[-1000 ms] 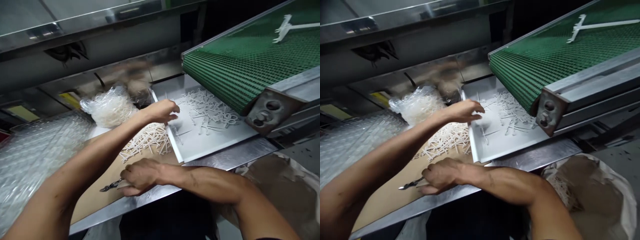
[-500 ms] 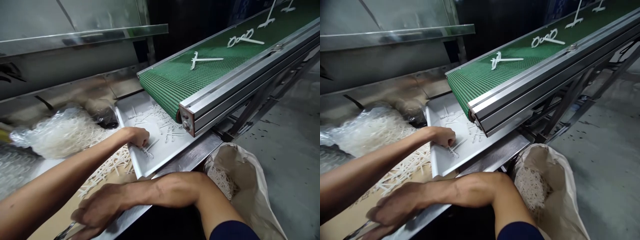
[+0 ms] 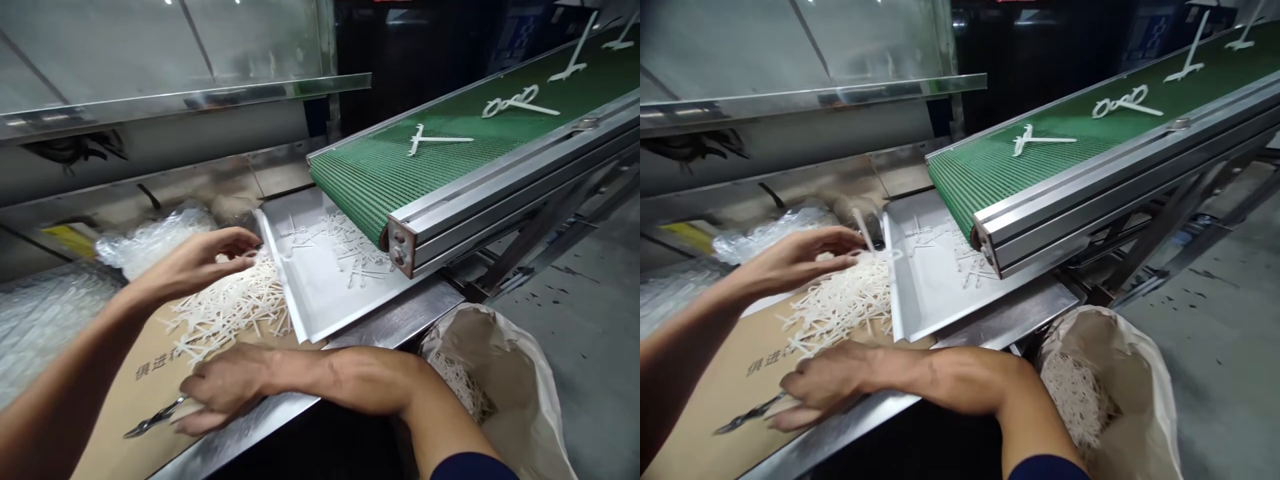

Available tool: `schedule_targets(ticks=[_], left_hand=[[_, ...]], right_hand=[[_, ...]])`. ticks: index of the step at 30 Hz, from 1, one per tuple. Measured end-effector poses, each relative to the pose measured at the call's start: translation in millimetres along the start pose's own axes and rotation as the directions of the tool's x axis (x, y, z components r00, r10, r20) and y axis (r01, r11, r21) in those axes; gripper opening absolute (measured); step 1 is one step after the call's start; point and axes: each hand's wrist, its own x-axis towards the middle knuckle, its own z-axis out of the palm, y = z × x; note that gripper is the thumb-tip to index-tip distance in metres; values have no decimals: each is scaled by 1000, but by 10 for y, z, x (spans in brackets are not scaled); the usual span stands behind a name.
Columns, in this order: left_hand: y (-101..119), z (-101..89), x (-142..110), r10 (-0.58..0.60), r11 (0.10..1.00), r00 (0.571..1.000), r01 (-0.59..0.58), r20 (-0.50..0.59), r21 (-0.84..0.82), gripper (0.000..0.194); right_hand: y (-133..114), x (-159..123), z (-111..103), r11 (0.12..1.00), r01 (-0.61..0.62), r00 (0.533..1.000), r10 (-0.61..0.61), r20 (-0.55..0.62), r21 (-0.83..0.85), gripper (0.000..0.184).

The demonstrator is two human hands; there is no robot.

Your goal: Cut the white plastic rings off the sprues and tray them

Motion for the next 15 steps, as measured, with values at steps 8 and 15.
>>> schedule_targets(ticks=[8, 15], left_hand=[[-341, 379, -2059, -565, 809, 737, 583, -370, -72, 22], [-162, 1043, -2986, -667, 684, 623, 729, -407, -6, 31]], right_hand=[[29, -12, 125, 993, -30, 999, 25, -42, -118, 69], [112, -95, 51, 970, -185, 982, 175, -78, -159, 45]])
